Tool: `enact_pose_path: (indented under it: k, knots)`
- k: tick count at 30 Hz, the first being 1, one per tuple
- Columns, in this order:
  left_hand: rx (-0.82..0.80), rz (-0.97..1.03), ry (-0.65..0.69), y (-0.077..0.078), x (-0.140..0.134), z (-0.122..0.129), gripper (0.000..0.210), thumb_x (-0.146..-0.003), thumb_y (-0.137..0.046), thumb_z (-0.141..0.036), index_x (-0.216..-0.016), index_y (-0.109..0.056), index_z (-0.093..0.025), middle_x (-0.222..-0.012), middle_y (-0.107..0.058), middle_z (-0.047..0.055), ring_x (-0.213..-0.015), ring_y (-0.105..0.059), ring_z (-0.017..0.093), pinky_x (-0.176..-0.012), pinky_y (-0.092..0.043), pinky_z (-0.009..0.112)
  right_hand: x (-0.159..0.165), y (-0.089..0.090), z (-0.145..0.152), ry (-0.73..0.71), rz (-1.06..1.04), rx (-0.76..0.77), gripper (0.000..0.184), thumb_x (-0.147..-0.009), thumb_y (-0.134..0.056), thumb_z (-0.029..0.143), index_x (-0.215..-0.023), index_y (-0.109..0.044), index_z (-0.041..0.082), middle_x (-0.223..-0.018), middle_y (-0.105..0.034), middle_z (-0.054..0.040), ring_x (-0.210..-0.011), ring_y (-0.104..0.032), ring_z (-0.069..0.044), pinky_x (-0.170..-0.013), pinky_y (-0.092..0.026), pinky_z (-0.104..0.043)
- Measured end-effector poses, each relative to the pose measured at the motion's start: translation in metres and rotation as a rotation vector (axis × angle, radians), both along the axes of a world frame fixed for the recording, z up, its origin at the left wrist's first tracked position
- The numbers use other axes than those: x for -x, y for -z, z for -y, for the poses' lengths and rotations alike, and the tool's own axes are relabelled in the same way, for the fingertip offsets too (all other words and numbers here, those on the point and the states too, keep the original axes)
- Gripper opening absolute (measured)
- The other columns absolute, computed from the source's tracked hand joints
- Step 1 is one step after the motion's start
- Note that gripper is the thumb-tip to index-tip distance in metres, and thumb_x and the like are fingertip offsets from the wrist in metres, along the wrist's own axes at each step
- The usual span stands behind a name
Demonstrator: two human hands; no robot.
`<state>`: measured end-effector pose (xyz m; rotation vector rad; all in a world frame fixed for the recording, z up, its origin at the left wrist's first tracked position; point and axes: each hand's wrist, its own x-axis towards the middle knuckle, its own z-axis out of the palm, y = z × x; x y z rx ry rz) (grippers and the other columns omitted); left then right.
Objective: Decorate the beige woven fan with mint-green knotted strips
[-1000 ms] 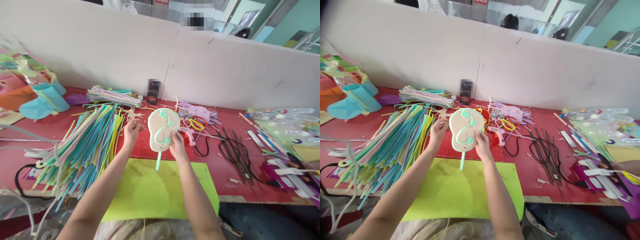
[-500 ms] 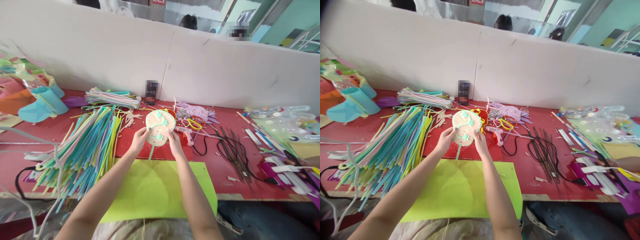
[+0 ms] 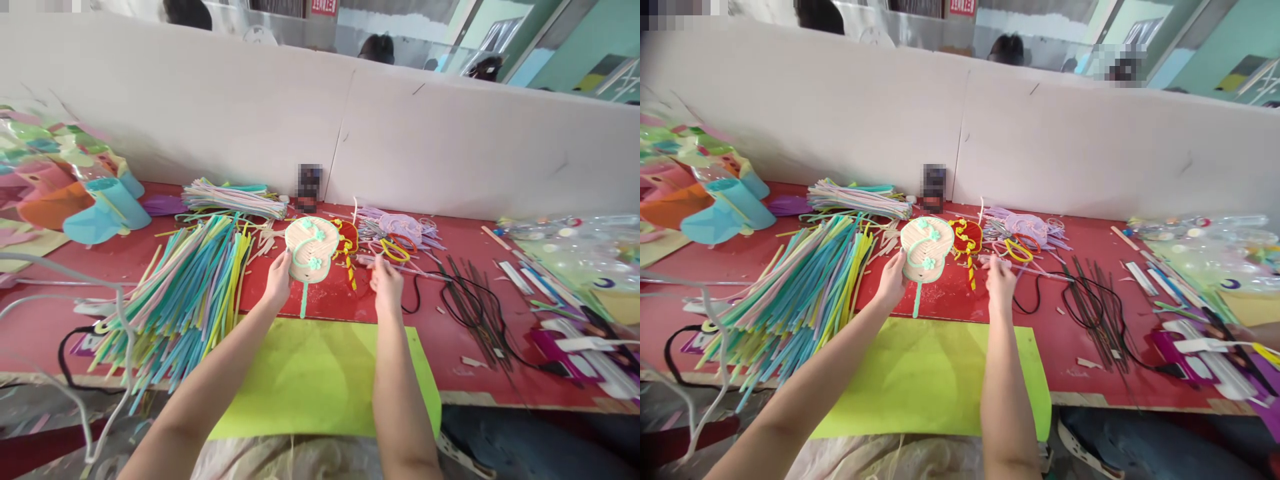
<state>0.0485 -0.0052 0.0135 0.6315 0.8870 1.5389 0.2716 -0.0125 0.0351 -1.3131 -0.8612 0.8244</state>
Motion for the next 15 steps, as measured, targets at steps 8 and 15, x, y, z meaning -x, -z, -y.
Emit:
enact_pose_path:
  k: [8,15]
  knots:
    - [-0.025,0.013,0.05,0.004,0.0,0.001,0.029,-0.071,-0.071,-0.04,-0.088,-0.066,-0.017,-0.078,-0.064,0.0,-0.067,-0.056,0.01,-0.059,-0.044,0.018,-0.045,-0.008,0.003,0.866,-0.02,-0.403,0.044,-0.087,-0.03,0.061,-0.064,-0.034,0.023,-0.057,-0.025,0.0062,-0.043,-0.028,-0.008,-0.04,-0.027,-0.022]
    - [-0.023,0.065,-0.036,0.009,0.006,-0.006,0.031,-0.07,-0.072,-0.038,-0.092,-0.067,-0.017,-0.082,-0.065,0.0,-0.069,-0.058,0.01,-0.061,-0.045,0.019,-0.061,0.001,0.003,0.869,0.162,-0.257,0.054,-0.089,-0.022,0.061,-0.084,-0.057,0.02,-0.062,-0.044,0.0006,-0.049,-0.042,-0.012,-0.042,-0.034,-0.026]
